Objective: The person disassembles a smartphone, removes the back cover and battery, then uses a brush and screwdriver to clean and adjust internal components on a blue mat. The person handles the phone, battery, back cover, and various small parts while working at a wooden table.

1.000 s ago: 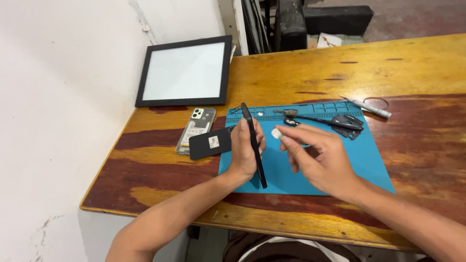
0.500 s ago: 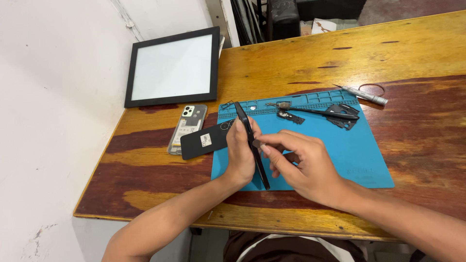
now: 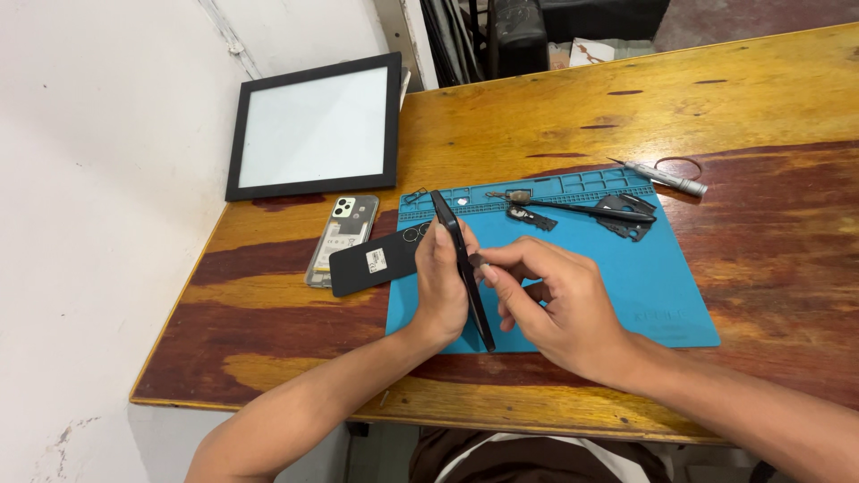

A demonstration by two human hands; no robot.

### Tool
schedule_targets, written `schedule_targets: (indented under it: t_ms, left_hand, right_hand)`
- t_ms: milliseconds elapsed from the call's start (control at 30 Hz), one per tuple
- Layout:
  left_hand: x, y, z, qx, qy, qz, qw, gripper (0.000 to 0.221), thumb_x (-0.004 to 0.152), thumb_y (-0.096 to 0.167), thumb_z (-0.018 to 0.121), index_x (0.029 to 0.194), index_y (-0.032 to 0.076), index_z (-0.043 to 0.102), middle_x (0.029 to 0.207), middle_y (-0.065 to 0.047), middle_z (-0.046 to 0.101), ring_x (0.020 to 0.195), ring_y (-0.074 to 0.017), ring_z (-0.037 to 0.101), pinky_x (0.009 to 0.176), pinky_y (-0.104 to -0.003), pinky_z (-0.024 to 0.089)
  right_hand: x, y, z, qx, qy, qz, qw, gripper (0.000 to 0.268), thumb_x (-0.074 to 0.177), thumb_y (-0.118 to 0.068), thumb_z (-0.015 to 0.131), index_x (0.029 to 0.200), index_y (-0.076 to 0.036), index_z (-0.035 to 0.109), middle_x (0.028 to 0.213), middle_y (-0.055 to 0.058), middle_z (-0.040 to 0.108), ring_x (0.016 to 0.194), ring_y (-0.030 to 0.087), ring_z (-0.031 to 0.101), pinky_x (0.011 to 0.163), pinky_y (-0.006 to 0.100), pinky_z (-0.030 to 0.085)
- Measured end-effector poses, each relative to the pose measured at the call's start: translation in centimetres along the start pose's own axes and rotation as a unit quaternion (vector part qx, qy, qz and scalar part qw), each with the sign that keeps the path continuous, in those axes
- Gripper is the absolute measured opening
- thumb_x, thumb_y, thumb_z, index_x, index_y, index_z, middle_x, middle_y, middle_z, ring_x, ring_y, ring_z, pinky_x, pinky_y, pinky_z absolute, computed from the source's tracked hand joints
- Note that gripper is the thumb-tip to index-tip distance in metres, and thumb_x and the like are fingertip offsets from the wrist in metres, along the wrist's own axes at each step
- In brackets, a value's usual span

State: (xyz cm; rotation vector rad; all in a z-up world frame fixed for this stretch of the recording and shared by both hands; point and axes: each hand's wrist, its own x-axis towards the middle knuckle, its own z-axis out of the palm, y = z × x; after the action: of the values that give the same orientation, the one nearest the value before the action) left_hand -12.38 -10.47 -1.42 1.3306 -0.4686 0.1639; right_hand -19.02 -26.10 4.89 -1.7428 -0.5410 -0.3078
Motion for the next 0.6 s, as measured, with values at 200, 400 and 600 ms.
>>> schedule_targets:
  t_ms: [200,400,600]
  left_hand:
    - [-0.2,-1.3,0.1,-0.034,-0.012,0.037,0.999,0.046,0.106,0.055,0.05,0.105,0.009,0.051,0.086,0.001,0.053,0.075,-0.0062,0.051,0.068,-0.023,0.046]
    - [-0.2,-2.1,-0.2,-0.057,-0.023,0.038,0.997,0.045,0.107,0.053,0.052,0.112,0.008,0.051,0.088,0.002,0.053,0.079,-0.0054,0.05,0.069,-0.023,0.045]
    - [-0.2,-1.6,0.0,0.012,0.004,0.035,0.999,0.048,0.109,0.055,0.044,0.112,0.007,0.052,0.086,0.002,0.055,0.077,-0.0051,0.053,0.068,-0.022,0.047]
  right_hand:
    - [-0.3,0.1,-0.1,-0.045,0.05,-0.04,0.997,0.014,0.095,-0.005,0.068,0.108,0.002,0.07,0.087,0.006,0.075,0.07,0.004,0.069,0.048,0.02,0.055]
    - [-0.3,0.7,0.3,-0.006,0.051,-0.046,0.998,0.012,0.098,-0.004,0.068,0.107,0.002,0.071,0.08,0.004,0.071,0.068,0.001,0.062,0.048,0.018,0.048]
    - [-0.7,1.0,1.0,-0.043,0.077,-0.055,0.995,0.009,0.096,-0.003,0.068,0.103,0.003,0.071,0.073,0.002,0.068,0.06,0.0,0.053,0.043,0.02,0.039]
